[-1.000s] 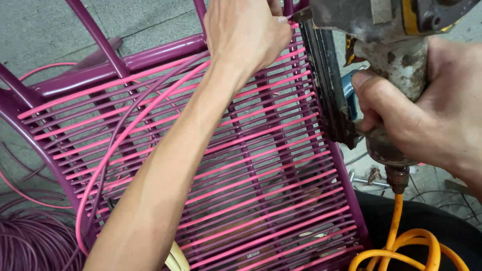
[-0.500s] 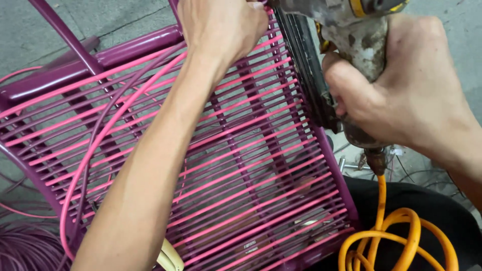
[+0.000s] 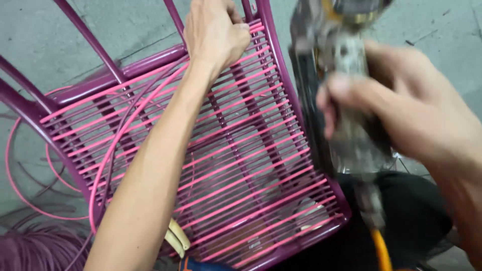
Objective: Securing purple plastic strips to a chair frame using a nail gun and heat gun.
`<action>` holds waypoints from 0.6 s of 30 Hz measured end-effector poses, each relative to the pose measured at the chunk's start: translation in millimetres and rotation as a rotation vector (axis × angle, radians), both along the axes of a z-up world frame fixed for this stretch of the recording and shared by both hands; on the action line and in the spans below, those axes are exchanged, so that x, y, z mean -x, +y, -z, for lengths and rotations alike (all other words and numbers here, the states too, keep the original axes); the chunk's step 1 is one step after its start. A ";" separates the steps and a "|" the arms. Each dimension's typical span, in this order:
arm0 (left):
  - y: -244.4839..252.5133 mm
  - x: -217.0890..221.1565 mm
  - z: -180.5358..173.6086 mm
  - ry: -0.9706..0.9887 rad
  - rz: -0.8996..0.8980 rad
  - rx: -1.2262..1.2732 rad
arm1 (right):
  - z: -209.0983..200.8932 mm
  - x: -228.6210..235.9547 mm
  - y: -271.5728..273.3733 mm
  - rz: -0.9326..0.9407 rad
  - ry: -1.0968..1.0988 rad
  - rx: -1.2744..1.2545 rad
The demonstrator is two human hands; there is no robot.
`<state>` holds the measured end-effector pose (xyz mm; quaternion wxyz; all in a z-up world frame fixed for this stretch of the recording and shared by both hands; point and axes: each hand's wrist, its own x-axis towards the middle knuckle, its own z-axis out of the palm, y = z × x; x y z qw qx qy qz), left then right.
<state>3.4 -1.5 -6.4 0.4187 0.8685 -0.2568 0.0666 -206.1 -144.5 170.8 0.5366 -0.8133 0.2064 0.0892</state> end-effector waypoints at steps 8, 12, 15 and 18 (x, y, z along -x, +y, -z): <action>5.1 -7.1 -17.4 0.212 0.069 -0.077 | 28.2 76.5 80.8 -0.513 -0.182 0.417; 4.2 -9.0 -19.8 0.163 0.068 -0.096 | 60.1 92.6 109.0 -0.669 0.047 0.406; 3.0 -6.2 -18.4 0.141 0.080 -0.104 | 79.3 96.5 118.3 -0.908 -0.002 0.412; 4.5 -3.3 -19.8 0.155 0.072 -0.109 | 90.9 93.4 111.0 -0.984 -0.056 0.431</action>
